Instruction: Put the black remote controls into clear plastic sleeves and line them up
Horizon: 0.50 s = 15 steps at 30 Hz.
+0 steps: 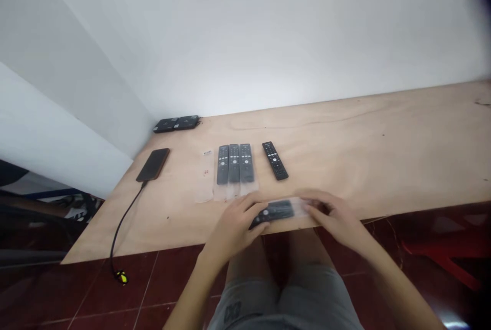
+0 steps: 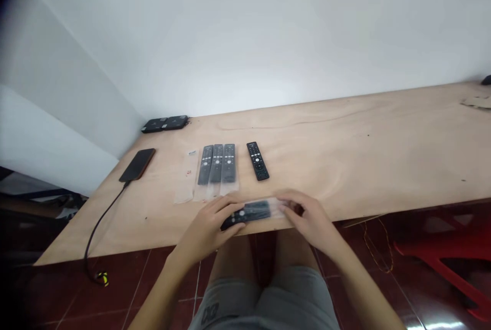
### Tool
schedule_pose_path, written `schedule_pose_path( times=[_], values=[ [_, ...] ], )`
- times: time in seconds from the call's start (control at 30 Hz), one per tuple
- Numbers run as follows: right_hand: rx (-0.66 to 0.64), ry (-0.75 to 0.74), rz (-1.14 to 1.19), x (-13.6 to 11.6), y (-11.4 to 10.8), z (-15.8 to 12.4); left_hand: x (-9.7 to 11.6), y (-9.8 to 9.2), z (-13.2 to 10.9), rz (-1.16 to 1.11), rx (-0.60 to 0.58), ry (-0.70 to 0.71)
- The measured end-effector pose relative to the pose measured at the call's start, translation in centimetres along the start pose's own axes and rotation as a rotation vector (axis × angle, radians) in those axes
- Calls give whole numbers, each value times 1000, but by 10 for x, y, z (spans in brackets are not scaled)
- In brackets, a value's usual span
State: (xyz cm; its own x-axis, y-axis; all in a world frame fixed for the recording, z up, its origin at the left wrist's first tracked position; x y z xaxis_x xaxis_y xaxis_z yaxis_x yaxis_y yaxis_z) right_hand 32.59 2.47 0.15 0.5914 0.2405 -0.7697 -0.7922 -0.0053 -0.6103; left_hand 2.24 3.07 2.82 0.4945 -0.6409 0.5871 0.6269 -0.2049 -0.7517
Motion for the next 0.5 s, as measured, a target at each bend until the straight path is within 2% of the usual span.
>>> schedule_pose_path(
  times=[0.1, 0.23, 0.3, 0.43, 0.5],
  values=[
    [38, -83, -138, 7, -23, -10, 2, 6, 0, -47, 7, 36],
    [-121, -229, -188, 2, -27, -17, 12, 20, 16, -62, 3, 97],
    [-170, -273, -196, 2, -26, -20, 13, 21, 22, -59, 33, 105],
    [-76, -228, -284, 9, -25, -34, -7, 5, 22, -19, 219, 44],
    [3, -217, -331, 11, -18, -43, -21, -4, 16, 31, 263, -3]
  ],
)
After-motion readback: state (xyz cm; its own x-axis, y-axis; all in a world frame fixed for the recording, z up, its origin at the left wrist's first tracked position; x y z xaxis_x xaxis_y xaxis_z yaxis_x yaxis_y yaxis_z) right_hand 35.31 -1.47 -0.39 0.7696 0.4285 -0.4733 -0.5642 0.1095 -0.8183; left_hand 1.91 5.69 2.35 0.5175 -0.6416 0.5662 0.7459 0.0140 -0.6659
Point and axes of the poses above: each hand's wrist, its own z-axis towards the middle knuckle, its own y-axis out of the palm, x = y × z, the point moved 1 cm from there along z, towards the middle knuckle, and after that the axes turned 11 degrees about -z, right-handed, at the moved point
